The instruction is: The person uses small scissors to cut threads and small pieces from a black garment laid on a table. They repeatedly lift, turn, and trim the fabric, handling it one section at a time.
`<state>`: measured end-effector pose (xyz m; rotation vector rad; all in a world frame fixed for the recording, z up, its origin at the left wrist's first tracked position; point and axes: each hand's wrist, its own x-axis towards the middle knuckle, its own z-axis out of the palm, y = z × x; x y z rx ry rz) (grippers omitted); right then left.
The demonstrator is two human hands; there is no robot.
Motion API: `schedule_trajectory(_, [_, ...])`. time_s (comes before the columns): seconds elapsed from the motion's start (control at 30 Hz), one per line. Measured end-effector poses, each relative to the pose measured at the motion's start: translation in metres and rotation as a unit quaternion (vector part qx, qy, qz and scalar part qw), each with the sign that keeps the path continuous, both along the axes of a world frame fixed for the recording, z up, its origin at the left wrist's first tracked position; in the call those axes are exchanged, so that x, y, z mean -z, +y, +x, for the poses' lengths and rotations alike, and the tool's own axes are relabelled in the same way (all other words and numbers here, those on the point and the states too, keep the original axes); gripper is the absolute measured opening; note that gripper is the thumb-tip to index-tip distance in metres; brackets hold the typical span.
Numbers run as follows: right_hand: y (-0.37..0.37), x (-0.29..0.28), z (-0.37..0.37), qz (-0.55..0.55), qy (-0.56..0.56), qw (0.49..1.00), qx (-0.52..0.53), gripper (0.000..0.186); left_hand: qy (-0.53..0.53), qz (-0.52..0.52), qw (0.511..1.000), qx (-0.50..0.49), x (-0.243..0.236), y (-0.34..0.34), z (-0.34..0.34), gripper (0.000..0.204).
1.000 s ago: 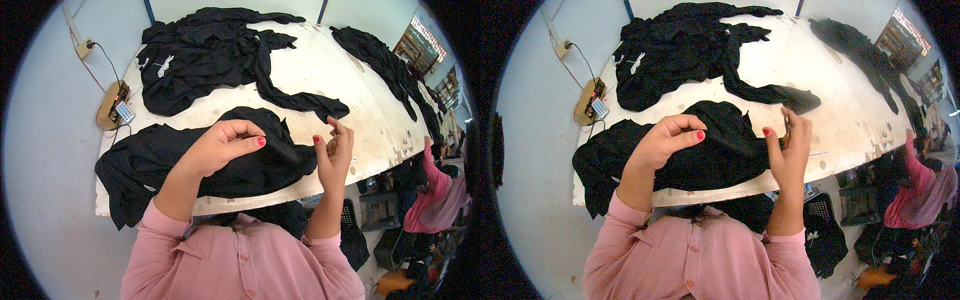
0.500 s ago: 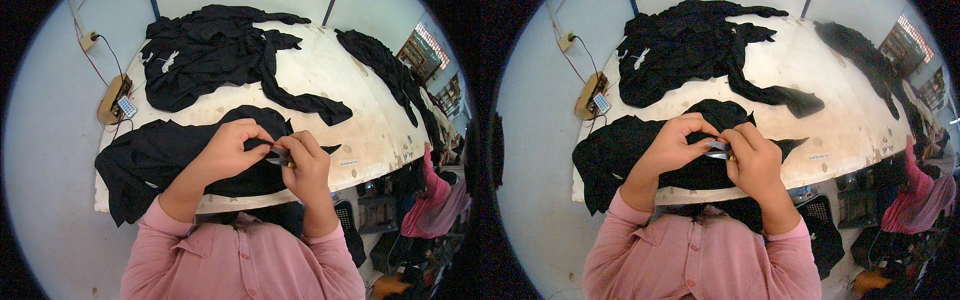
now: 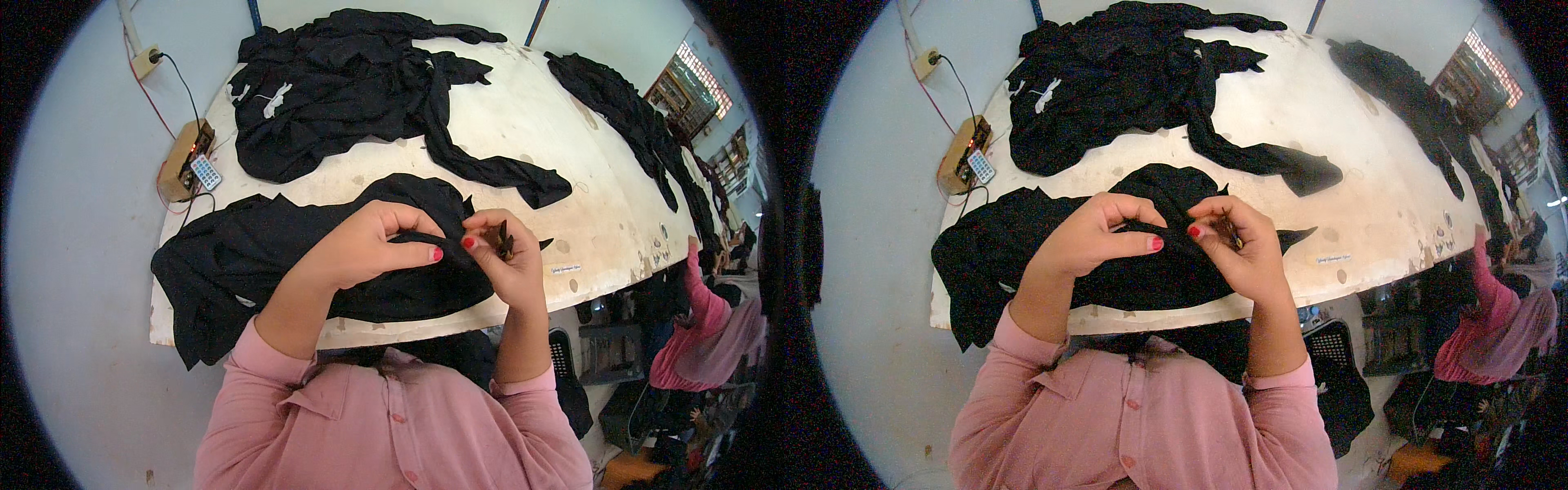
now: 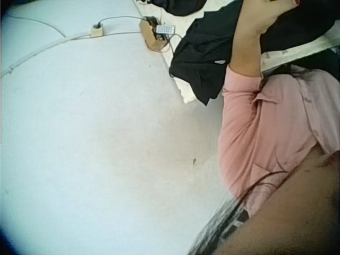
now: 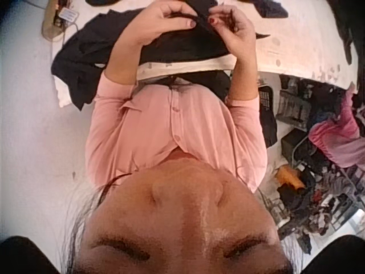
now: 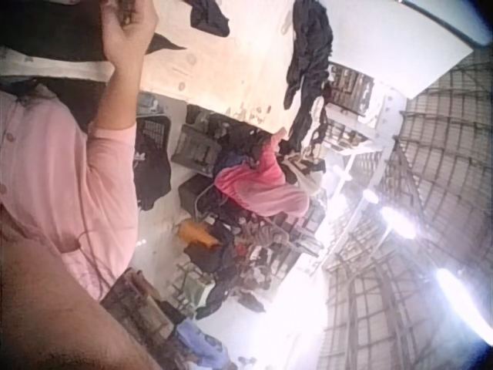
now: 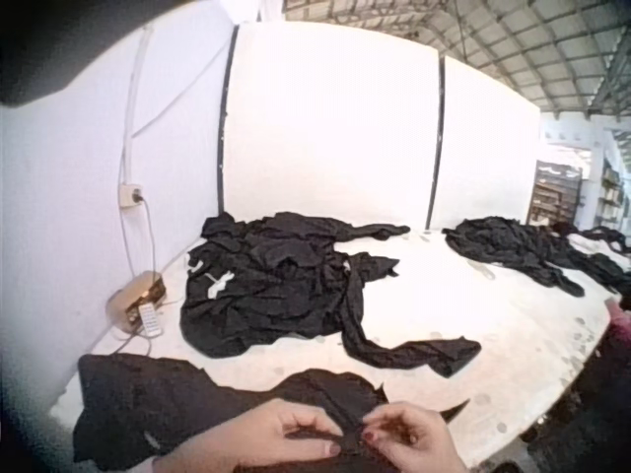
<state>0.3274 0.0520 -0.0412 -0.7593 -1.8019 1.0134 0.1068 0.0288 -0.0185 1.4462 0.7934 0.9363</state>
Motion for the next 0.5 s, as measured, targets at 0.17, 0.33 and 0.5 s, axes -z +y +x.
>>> schedule_trajectory(0.17, [-0.005, -0.013, 0.002, 0.241, -0.103, 0.957, 0.122, 0.047, -0.11, -0.054, 0.992, -0.009, -0.002, -0.001, -0.001, 0.017])
schedule_trajectory(0.33, [-0.024, -0.02, 0.001, 0.34, -0.113, 0.923, 0.139, 0.041, -0.131, -0.077, 0.988, -0.033, -0.003, -0.003, 0.003, 0.018])
schedule_trajectory(0.5, [-0.023, -0.022, 0.001, 0.402, -0.124, 0.893, 0.158, 0.038, -0.15, -0.068, 0.986, -0.029, -0.005, -0.004, 0.004, 0.016])
